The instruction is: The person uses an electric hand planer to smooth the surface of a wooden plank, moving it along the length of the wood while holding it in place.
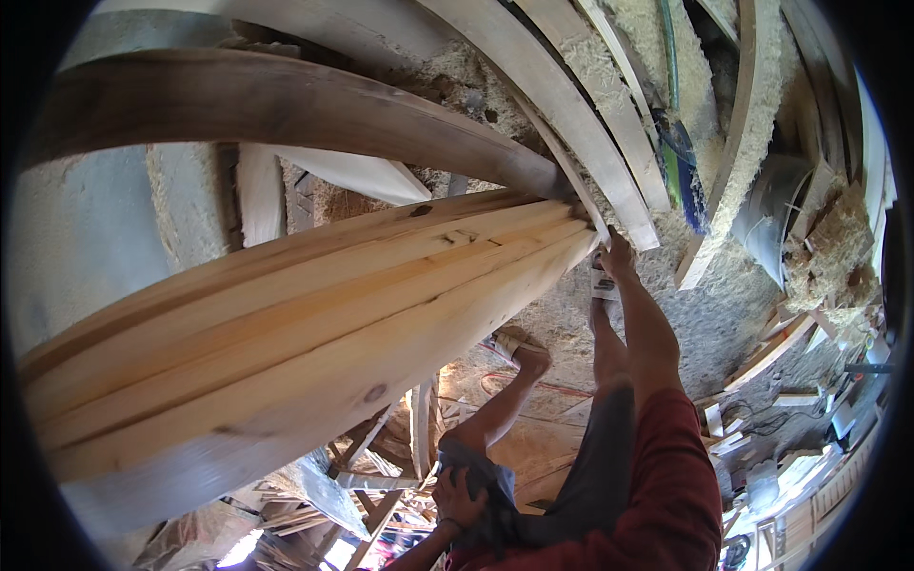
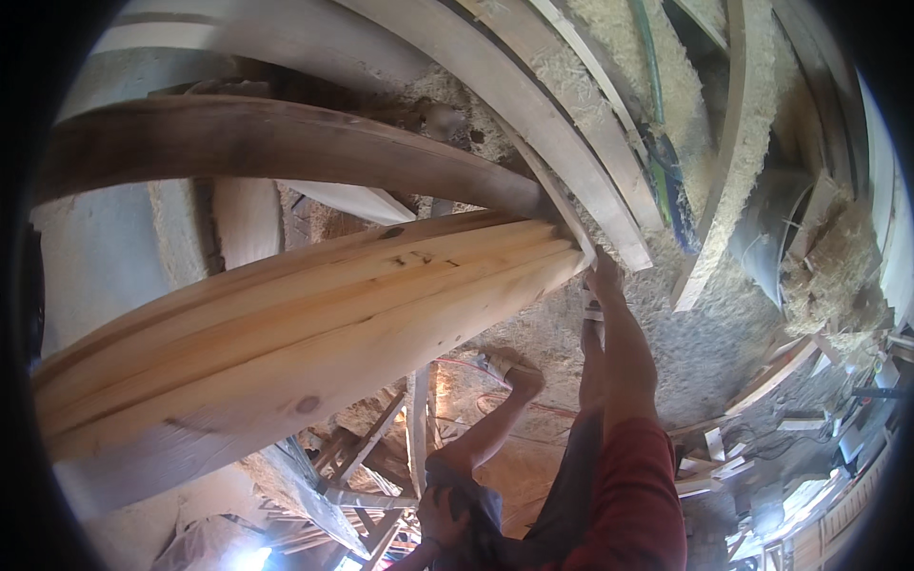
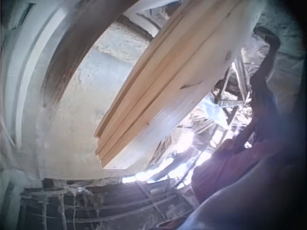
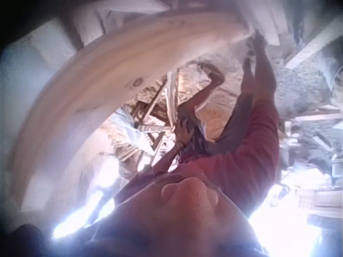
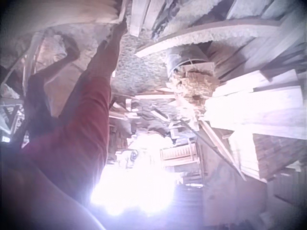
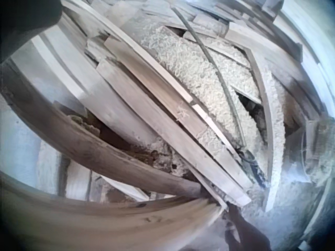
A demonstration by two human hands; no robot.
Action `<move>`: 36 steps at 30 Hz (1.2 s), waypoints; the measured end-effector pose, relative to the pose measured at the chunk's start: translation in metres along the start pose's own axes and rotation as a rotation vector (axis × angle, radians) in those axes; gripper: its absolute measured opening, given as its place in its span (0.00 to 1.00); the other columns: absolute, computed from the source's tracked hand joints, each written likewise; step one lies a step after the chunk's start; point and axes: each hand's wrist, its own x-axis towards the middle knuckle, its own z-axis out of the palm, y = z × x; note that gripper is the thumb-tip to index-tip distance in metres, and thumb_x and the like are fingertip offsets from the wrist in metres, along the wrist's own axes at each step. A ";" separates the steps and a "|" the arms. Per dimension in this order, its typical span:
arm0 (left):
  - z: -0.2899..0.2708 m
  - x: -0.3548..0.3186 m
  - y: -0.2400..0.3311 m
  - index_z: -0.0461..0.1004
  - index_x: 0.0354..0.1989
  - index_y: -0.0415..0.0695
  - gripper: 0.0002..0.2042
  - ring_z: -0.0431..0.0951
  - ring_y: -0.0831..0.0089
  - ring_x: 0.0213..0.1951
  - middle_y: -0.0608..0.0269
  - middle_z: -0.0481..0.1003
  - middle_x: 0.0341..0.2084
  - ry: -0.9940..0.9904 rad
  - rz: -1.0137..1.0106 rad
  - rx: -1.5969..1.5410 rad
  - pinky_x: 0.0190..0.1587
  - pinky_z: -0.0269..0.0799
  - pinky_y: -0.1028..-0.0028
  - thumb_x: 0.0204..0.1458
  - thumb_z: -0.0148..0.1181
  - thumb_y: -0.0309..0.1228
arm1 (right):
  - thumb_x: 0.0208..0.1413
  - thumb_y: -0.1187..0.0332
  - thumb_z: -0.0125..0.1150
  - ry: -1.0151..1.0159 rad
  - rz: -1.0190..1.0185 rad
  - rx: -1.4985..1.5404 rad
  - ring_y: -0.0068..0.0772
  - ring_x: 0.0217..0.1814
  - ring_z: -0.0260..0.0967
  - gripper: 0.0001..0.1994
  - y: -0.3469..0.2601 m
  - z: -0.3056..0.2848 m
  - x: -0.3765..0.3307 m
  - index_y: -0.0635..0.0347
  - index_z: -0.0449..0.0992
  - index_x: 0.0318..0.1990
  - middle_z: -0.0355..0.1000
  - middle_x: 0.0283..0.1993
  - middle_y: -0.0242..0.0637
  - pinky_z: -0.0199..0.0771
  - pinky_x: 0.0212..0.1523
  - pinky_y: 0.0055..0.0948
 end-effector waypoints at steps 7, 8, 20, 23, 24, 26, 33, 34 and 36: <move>0.009 -0.008 -0.019 0.65 0.62 0.57 0.35 0.59 0.47 0.63 0.49 0.57 0.61 0.027 0.046 -0.017 0.62 0.56 0.44 0.43 0.64 0.52 | 0.51 0.72 0.59 0.047 -0.130 0.258 0.57 0.49 0.75 0.29 -0.058 -0.081 -0.133 0.55 0.67 0.64 0.76 0.47 0.56 0.76 0.48 0.48; 0.002 -0.006 -0.020 0.65 0.61 0.56 0.35 0.60 0.48 0.63 0.49 0.58 0.61 0.007 0.050 -0.011 0.62 0.57 0.45 0.43 0.64 0.53 | 0.51 0.71 0.58 0.063 -0.186 0.175 0.59 0.48 0.75 0.28 -0.062 -0.095 -0.156 0.56 0.67 0.64 0.76 0.45 0.57 0.76 0.47 0.49; -0.120 -0.011 0.071 0.70 0.55 0.44 0.25 0.76 0.55 0.50 0.48 0.74 0.48 -0.206 0.586 -0.518 0.53 0.73 0.61 0.53 0.60 0.44 | 0.57 0.60 0.63 -0.465 -0.195 0.746 0.32 0.37 0.78 0.20 -0.211 -0.403 -0.430 0.71 0.75 0.48 0.78 0.35 0.42 0.80 0.40 0.38; -0.186 -0.039 0.126 0.71 0.54 0.42 0.23 0.79 0.59 0.47 0.50 0.76 0.46 -0.044 0.837 -0.646 0.51 0.74 0.65 0.53 0.61 0.43 | 0.60 0.62 0.62 -0.296 -0.447 0.485 0.31 0.31 0.78 0.17 -0.302 -0.471 -0.488 0.72 0.76 0.43 0.77 0.31 0.40 0.80 0.34 0.33; -0.223 -0.067 0.144 0.70 0.55 0.41 0.23 0.78 0.59 0.48 0.50 0.76 0.46 0.003 0.954 -0.767 0.52 0.74 0.65 0.55 0.62 0.42 | 0.59 0.63 0.62 -0.253 -0.523 0.394 0.29 0.30 0.77 0.16 -0.313 -0.477 -0.489 0.72 0.76 0.42 0.77 0.29 0.39 0.79 0.32 0.32; -0.272 -0.113 0.164 0.66 0.59 0.42 0.24 0.77 0.61 0.52 0.51 0.75 0.48 -0.026 0.976 -0.936 0.54 0.73 0.64 0.57 0.61 0.39 | 0.59 0.64 0.62 -0.173 -0.675 0.201 0.24 0.27 0.74 0.14 -0.339 -0.485 -0.489 0.71 0.77 0.39 0.76 0.25 0.36 0.75 0.28 0.28; -0.311 -0.191 0.169 0.52 0.66 0.42 0.29 0.70 0.67 0.58 0.55 0.68 0.57 0.083 1.181 -1.664 0.60 0.68 0.66 0.60 0.59 0.29 | 0.57 0.59 0.63 -0.222 -1.067 -0.094 0.53 0.38 0.78 0.17 -0.514 -0.425 -0.556 0.68 0.75 0.43 0.78 0.37 0.53 0.77 0.38 0.44; -0.307 -0.196 0.164 0.52 0.66 0.41 0.29 0.69 0.68 0.58 0.56 0.67 0.57 0.204 1.130 -1.783 0.60 0.67 0.67 0.60 0.58 0.28 | 0.57 0.58 0.63 -0.228 -1.146 -0.004 0.55 0.36 0.78 0.18 -0.530 -0.403 -0.573 0.66 0.73 0.44 0.78 0.36 0.53 0.77 0.36 0.45; -0.298 -0.198 0.153 0.54 0.64 0.40 0.26 0.70 0.70 0.56 0.59 0.68 0.54 0.579 0.940 -1.969 0.58 0.69 0.69 0.60 0.57 0.26 | 0.56 0.59 0.65 -0.309 -1.242 0.078 0.54 0.45 0.77 0.26 -0.545 -0.365 -0.594 0.65 0.68 0.56 0.76 0.43 0.54 0.77 0.45 0.43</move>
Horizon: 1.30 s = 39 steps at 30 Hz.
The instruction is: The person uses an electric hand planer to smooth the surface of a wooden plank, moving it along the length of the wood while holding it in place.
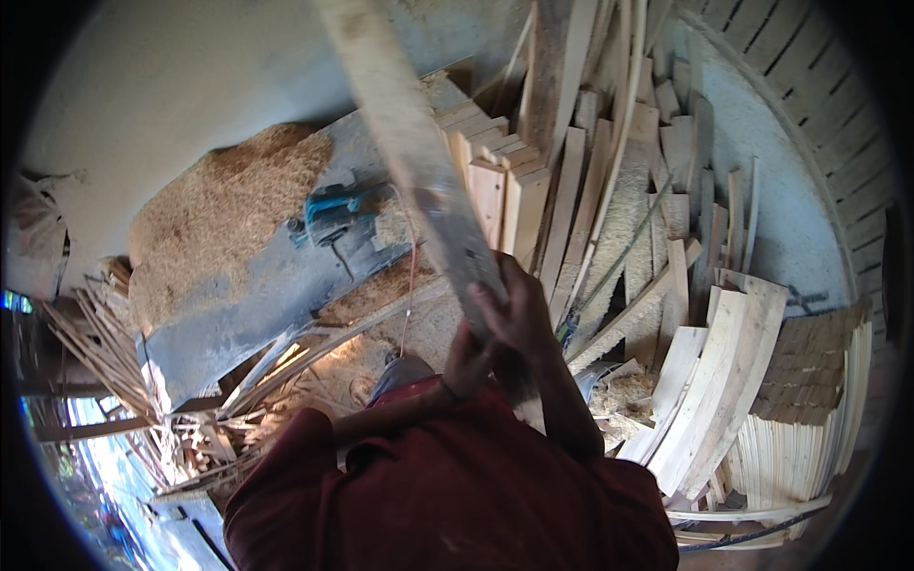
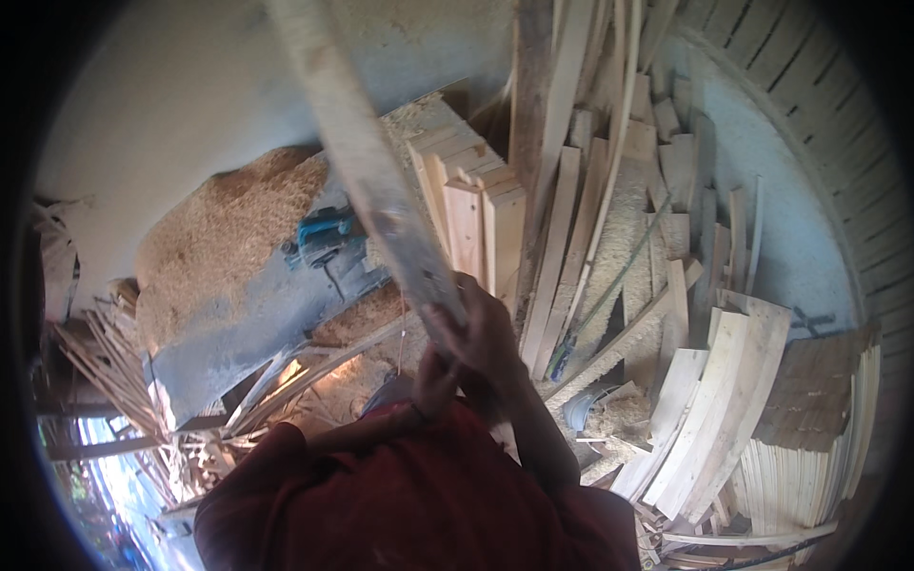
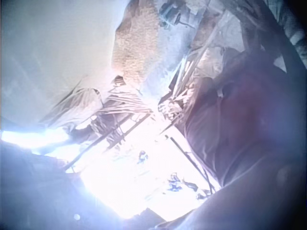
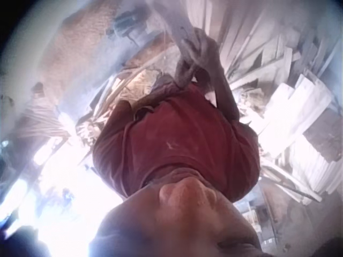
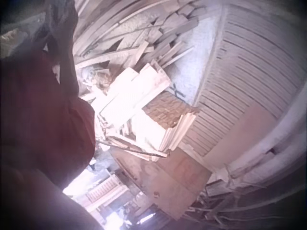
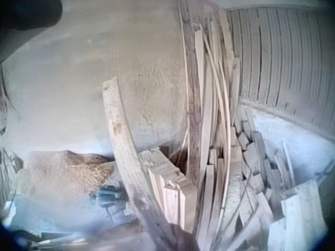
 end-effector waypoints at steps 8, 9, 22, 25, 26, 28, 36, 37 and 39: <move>-0.147 -0.004 0.055 0.66 0.54 0.39 0.15 0.71 0.76 0.45 0.63 0.72 0.45 0.859 0.402 0.340 0.52 0.67 0.75 0.65 0.52 0.35 | 0.44 0.46 0.72 -0.457 -0.090 -0.185 0.56 0.59 0.68 0.46 0.054 0.069 -0.063 0.66 0.60 0.65 0.69 0.56 0.58 0.69 0.58 0.46; -0.175 -0.009 0.055 0.66 0.53 0.39 0.16 0.70 0.76 0.44 0.64 0.72 0.44 0.913 0.391 0.353 0.52 0.66 0.76 0.65 0.53 0.38 | 0.40 0.41 0.73 -0.564 0.127 -0.178 0.56 0.57 0.70 0.50 0.062 0.067 -0.068 0.66 0.60 0.65 0.70 0.55 0.57 0.69 0.58 0.47; -0.424 -0.132 -0.014 0.68 0.56 0.38 0.27 0.76 0.61 0.47 0.56 0.72 0.49 1.492 -0.145 -0.256 0.47 0.77 0.59 0.58 0.58 0.48 | 0.39 0.41 0.71 -0.573 -0.049 -0.677 0.47 0.44 0.73 0.40 0.099 0.172 -0.101 0.60 0.72 0.56 0.72 0.41 0.43 0.74 0.44 0.44; -0.432 -0.128 -0.008 0.67 0.58 0.38 0.29 0.75 0.59 0.48 0.56 0.72 0.49 1.539 -0.168 -0.271 0.47 0.77 0.59 0.57 0.59 0.49 | 0.41 0.45 0.69 -0.590 -0.070 -0.665 0.47 0.47 0.72 0.37 0.113 0.195 -0.103 0.57 0.70 0.56 0.71 0.49 0.43 0.73 0.42 0.46; -0.434 -0.124 -0.004 0.67 0.58 0.38 0.29 0.75 0.59 0.48 0.56 0.72 0.49 1.545 -0.168 -0.278 0.48 0.77 0.59 0.57 0.59 0.49 | 0.40 0.44 0.69 -0.571 -0.072 -0.672 0.47 0.47 0.72 0.37 0.114 0.202 -0.098 0.57 0.70 0.56 0.71 0.49 0.43 0.73 0.43 0.46; -0.445 -0.121 0.003 0.66 0.59 0.39 0.30 0.75 0.59 0.48 0.56 0.71 0.49 1.559 -0.156 -0.294 0.48 0.76 0.60 0.56 0.59 0.49 | 0.40 0.43 0.69 -0.531 -0.086 -0.681 0.47 0.48 0.72 0.39 0.115 0.220 -0.083 0.58 0.70 0.57 0.71 0.50 0.44 0.72 0.44 0.46; -0.546 -0.139 0.001 0.55 0.63 0.49 0.24 0.73 0.68 0.39 0.60 0.67 0.42 1.422 0.028 -0.148 0.37 0.75 0.65 0.64 0.47 0.47 | 0.39 0.51 0.75 -0.708 -0.212 -0.707 0.52 0.61 0.65 0.37 0.091 0.332 0.025 0.64 0.71 0.56 0.69 0.56 0.50 0.65 0.60 0.47; -0.547 -0.126 0.024 0.54 0.64 0.48 0.25 0.74 0.69 0.39 0.60 0.68 0.44 1.472 -0.006 -0.247 0.36 0.75 0.67 0.64 0.47 0.48 | 0.38 0.53 0.75 -0.675 -0.295 -0.671 0.53 0.62 0.64 0.38 0.099 0.351 0.037 0.65 0.71 0.56 0.68 0.57 0.50 0.63 0.62 0.47; -0.551 -0.140 0.038 0.53 0.65 0.47 0.27 0.76 0.71 0.36 0.57 0.70 0.47 1.555 -0.021 -0.353 0.34 0.75 0.70 0.64 0.47 0.49 | 0.36 0.53 0.77 -0.707 -0.313 -0.744 0.54 0.60 0.64 0.41 0.092 0.381 0.053 0.67 0.68 0.57 0.67 0.57 0.51 0.63 0.61 0.49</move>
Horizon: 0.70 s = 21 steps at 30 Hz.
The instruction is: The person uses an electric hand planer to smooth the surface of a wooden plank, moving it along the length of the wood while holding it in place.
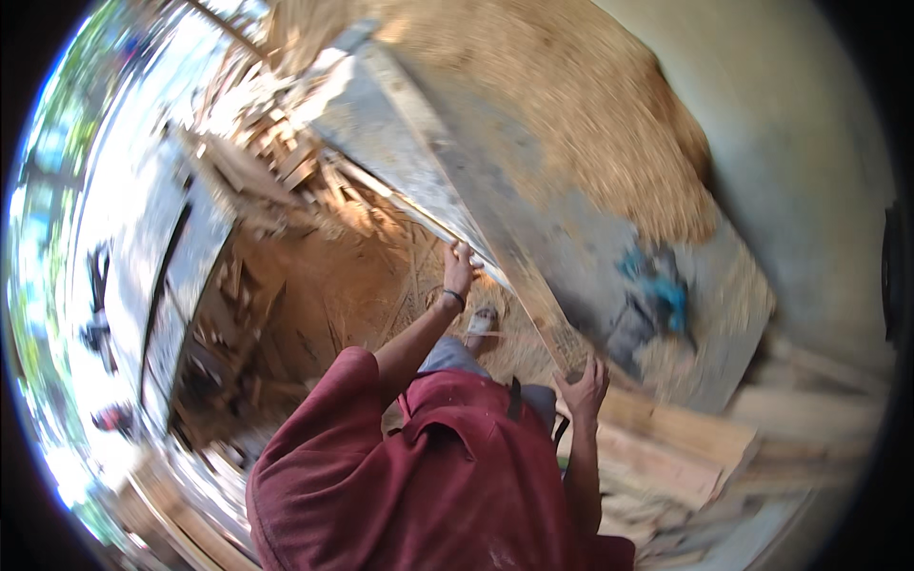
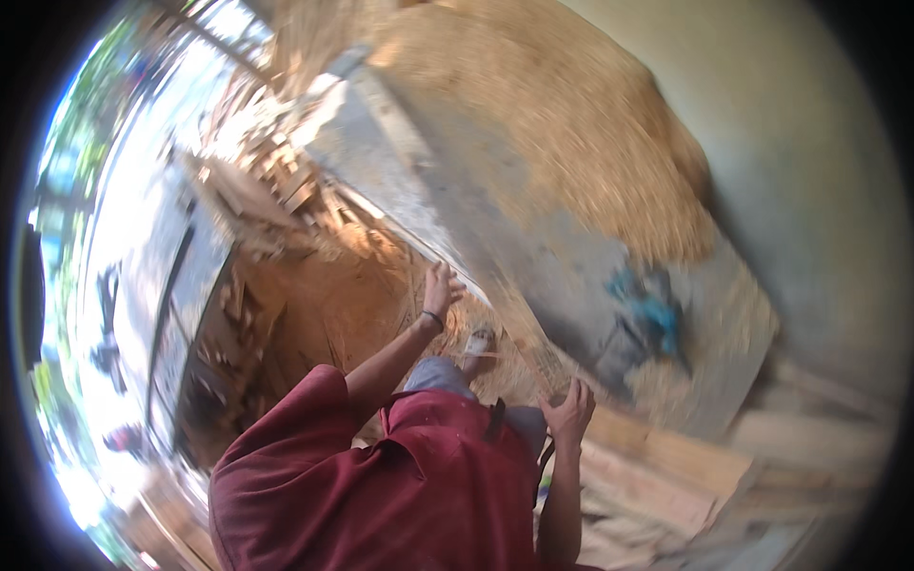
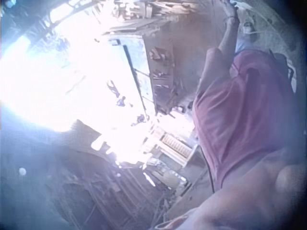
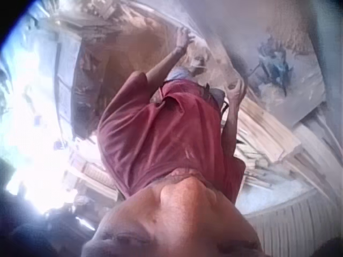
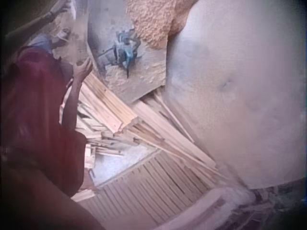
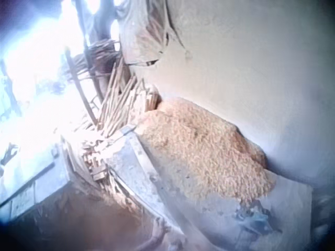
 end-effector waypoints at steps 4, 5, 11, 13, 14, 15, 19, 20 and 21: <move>-0.064 0.025 -0.048 0.54 0.65 0.47 0.24 0.78 0.71 0.29 0.51 0.72 0.47 0.180 0.021 -0.126 0.27 0.74 0.74 0.66 0.45 0.44 | 0.35 0.52 0.78 0.010 -0.097 -0.006 0.55 0.59 0.64 0.41 -0.004 0.027 0.059 0.67 0.67 0.56 0.67 0.54 0.51 0.65 0.58 0.50; -0.085 0.022 -0.064 0.56 0.64 0.48 0.22 0.78 0.71 0.29 0.51 0.72 0.48 0.259 0.010 -0.120 0.27 0.74 0.74 0.65 0.46 0.43 | 0.35 0.52 0.77 -0.016 -0.119 -0.027 0.54 0.58 0.64 0.41 -0.002 0.032 0.071 0.67 0.67 0.56 0.67 0.54 0.50 0.65 0.58 0.49; -0.127 -0.037 -0.117 0.64 0.58 0.47 0.19 0.77 0.72 0.30 0.59 0.76 0.39 0.504 -0.208 -0.081 0.28 0.74 0.71 0.63 0.47 0.43 | 0.36 0.50 0.77 -0.019 -0.178 -0.139 0.52 0.59 0.62 0.40 0.014 0.031 0.106 0.65 0.68 0.55 0.66 0.53 0.47 0.64 0.59 0.49; -0.129 -0.043 -0.144 0.63 0.58 0.47 0.19 0.76 0.73 0.30 0.59 0.74 0.42 0.507 -0.189 -0.075 0.28 0.74 0.73 0.64 0.47 0.44 | 0.35 0.50 0.77 0.008 -0.261 -0.135 0.53 0.59 0.62 0.40 0.027 0.036 0.123 0.65 0.68 0.54 0.66 0.53 0.47 0.64 0.58 0.49; -0.134 -0.058 -0.163 0.63 0.58 0.47 0.20 0.76 0.73 0.30 0.58 0.73 0.44 0.502 -0.198 -0.064 0.28 0.74 0.73 0.64 0.48 0.44 | 0.35 0.49 0.77 0.003 -0.309 -0.139 0.53 0.59 0.61 0.41 0.024 0.033 0.113 0.64 0.68 0.55 0.65 0.53 0.47 0.64 0.57 0.50; -0.119 -0.063 -0.162 0.63 0.58 0.47 0.20 0.76 0.73 0.29 0.58 0.74 0.44 0.496 -0.184 -0.038 0.28 0.74 0.73 0.64 0.48 0.44 | 0.35 0.49 0.77 -0.013 -0.314 -0.133 0.53 0.58 0.61 0.42 0.026 0.035 0.119 0.64 0.67 0.56 0.65 0.54 0.47 0.64 0.57 0.50; -0.058 -0.070 -0.185 0.67 0.56 0.46 0.18 0.79 0.71 0.30 0.59 0.76 0.41 0.498 -0.038 0.010 0.27 0.75 0.72 0.63 0.49 0.43 | 0.35 0.49 0.77 -0.066 -0.378 -0.089 0.53 0.58 0.61 0.44 0.034 0.046 0.133 0.63 0.64 0.59 0.63 0.54 0.46 0.65 0.56 0.52; -0.046 -0.067 -0.193 0.69 0.55 0.45 0.18 0.80 0.71 0.30 0.59 0.76 0.40 0.496 0.027 0.016 0.27 0.75 0.72 0.63 0.50 0.43 | 0.36 0.49 0.77 -0.067 -0.396 -0.069 0.53 0.58 0.61 0.44 0.031 0.051 0.137 0.62 0.64 0.59 0.63 0.55 0.46 0.65 0.56 0.52; -0.032 -0.085 -0.192 0.70 0.55 0.44 0.19 0.80 0.71 0.35 0.59 0.77 0.40 0.422 -0.056 0.045 0.27 0.75 0.72 0.62 0.51 0.43 | 0.37 0.49 0.77 -0.090 -0.386 -0.073 0.53 0.58 0.62 0.44 0.031 0.055 0.125 0.62 0.63 0.60 0.63 0.55 0.46 0.65 0.55 0.52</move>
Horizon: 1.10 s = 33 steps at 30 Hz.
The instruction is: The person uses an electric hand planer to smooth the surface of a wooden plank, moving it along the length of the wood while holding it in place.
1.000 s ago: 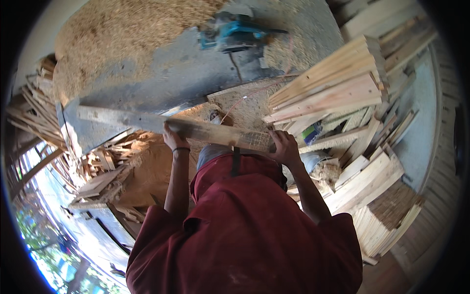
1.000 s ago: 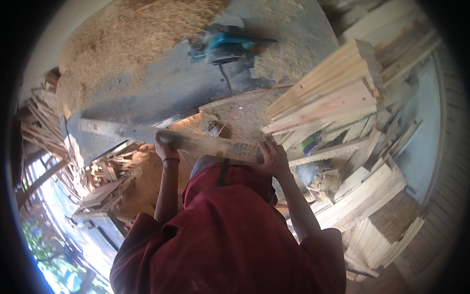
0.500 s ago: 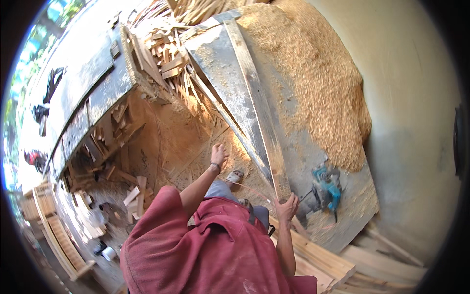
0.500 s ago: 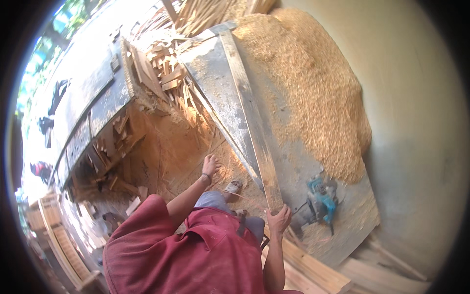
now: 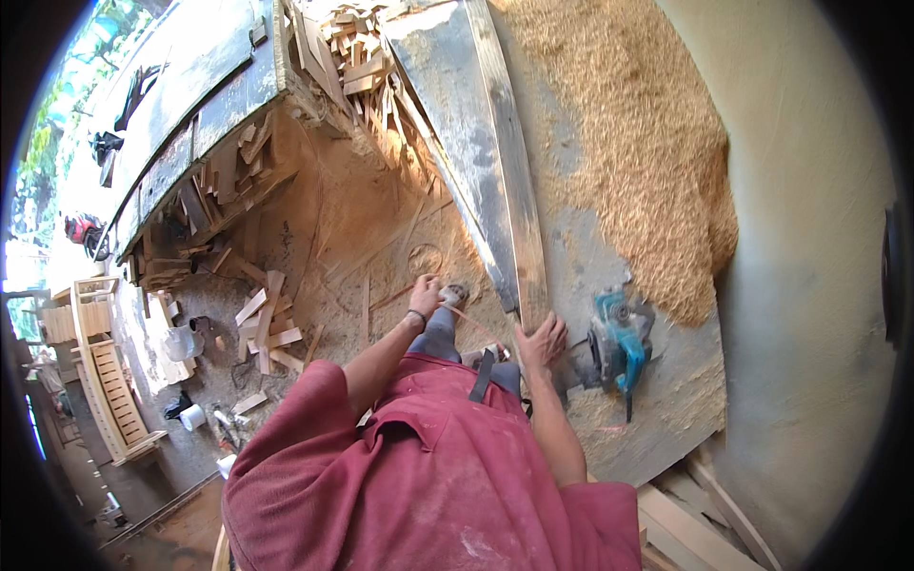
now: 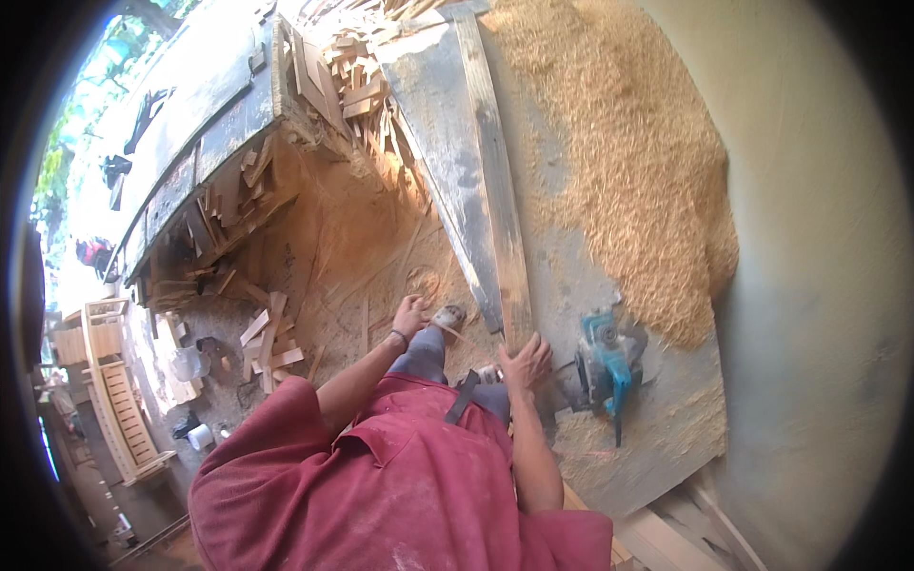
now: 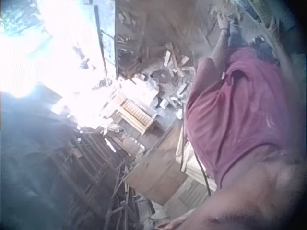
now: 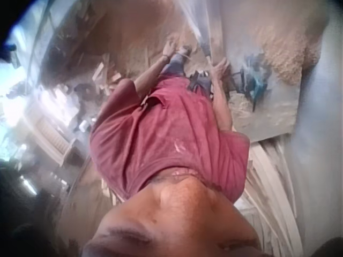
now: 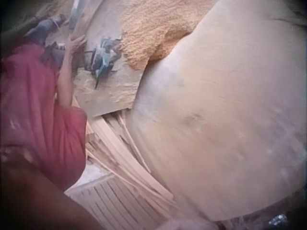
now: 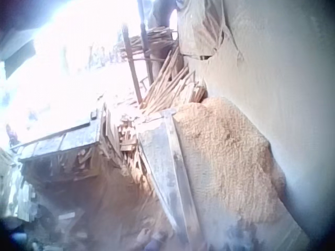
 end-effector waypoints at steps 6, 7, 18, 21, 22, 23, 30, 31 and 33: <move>0.071 -0.062 0.032 0.68 0.56 0.41 0.21 0.76 0.62 0.47 0.52 0.74 0.44 -0.085 0.314 0.282 0.48 0.73 0.65 0.58 0.55 0.40 | 0.44 0.52 0.73 -0.085 -0.015 0.340 0.56 0.58 0.66 0.36 0.003 -0.079 0.021 0.63 0.66 0.58 0.66 0.56 0.52 0.68 0.56 0.49; 0.075 -0.067 0.050 0.67 0.56 0.41 0.21 0.75 0.60 0.49 0.50 0.73 0.45 -0.061 0.396 0.298 0.52 0.71 0.64 0.57 0.56 0.39 | 0.46 0.53 0.72 0.114 -0.041 0.300 0.55 0.57 0.67 0.34 0.013 -0.095 0.030 0.62 0.68 0.57 0.67 0.55 0.52 0.68 0.56 0.49; 0.191 -0.066 0.136 0.40 0.72 0.49 0.52 0.40 0.41 0.72 0.33 0.41 0.70 0.061 0.578 0.647 0.71 0.40 0.47 0.42 0.71 0.43 | 0.46 0.61 0.72 -0.108 0.062 0.473 0.38 0.44 0.72 0.23 0.160 -0.162 0.060 0.63 0.74 0.48 0.74 0.43 0.41 0.72 0.46 0.35; 0.206 -0.050 0.117 0.35 0.73 0.50 0.57 0.35 0.40 0.73 0.28 0.33 0.70 0.022 0.543 0.636 0.72 0.36 0.48 0.38 0.73 0.35 | 0.47 0.64 0.71 -0.175 0.147 0.591 0.31 0.40 0.72 0.20 0.175 -0.156 0.044 0.63 0.75 0.46 0.74 0.39 0.38 0.72 0.42 0.32; 0.206 -0.048 0.119 0.35 0.73 0.49 0.57 0.34 0.40 0.73 0.28 0.32 0.70 0.024 0.550 0.596 0.72 0.36 0.49 0.38 0.72 0.33 | 0.47 0.64 0.71 -0.182 0.129 0.593 0.27 0.37 0.72 0.19 0.176 -0.157 0.039 0.62 0.76 0.46 0.74 0.36 0.35 0.73 0.38 0.31; 0.205 -0.050 0.120 0.35 0.73 0.49 0.57 0.34 0.39 0.73 0.27 0.32 0.70 0.026 0.555 0.559 0.72 0.36 0.50 0.38 0.71 0.32 | 0.48 0.64 0.70 -0.265 0.191 0.621 0.25 0.33 0.71 0.19 0.176 -0.161 0.038 0.62 0.76 0.46 0.74 0.33 0.33 0.72 0.34 0.29; 0.183 -0.043 0.107 0.43 0.72 0.43 0.52 0.34 0.36 0.72 0.26 0.31 0.69 0.024 0.649 0.522 0.73 0.38 0.56 0.36 0.68 0.28 | 0.51 0.64 0.69 -0.432 0.232 0.709 0.18 0.20 0.66 0.13 0.161 -0.172 0.042 0.64 0.76 0.37 0.71 0.24 0.29 0.66 0.21 0.22; 0.185 -0.039 0.105 0.47 0.71 0.40 0.50 0.34 0.35 0.72 0.25 0.32 0.69 0.014 0.621 0.538 0.73 0.38 0.57 0.37 0.69 0.29 | 0.53 0.65 0.67 -0.385 0.206 0.722 0.18 0.18 0.64 0.11 0.152 -0.174 0.039 0.64 0.76 0.33 0.69 0.20 0.27 0.64 0.19 0.22; 0.185 -0.041 0.110 0.47 0.71 0.40 0.50 0.35 0.35 0.72 0.25 0.32 0.69 0.006 0.635 0.577 0.73 0.39 0.57 0.37 0.70 0.30 | 0.54 0.65 0.66 -0.346 0.218 0.810 0.18 0.17 0.63 0.09 0.130 -0.177 0.034 0.60 0.75 0.30 0.67 0.19 0.27 0.62 0.19 0.22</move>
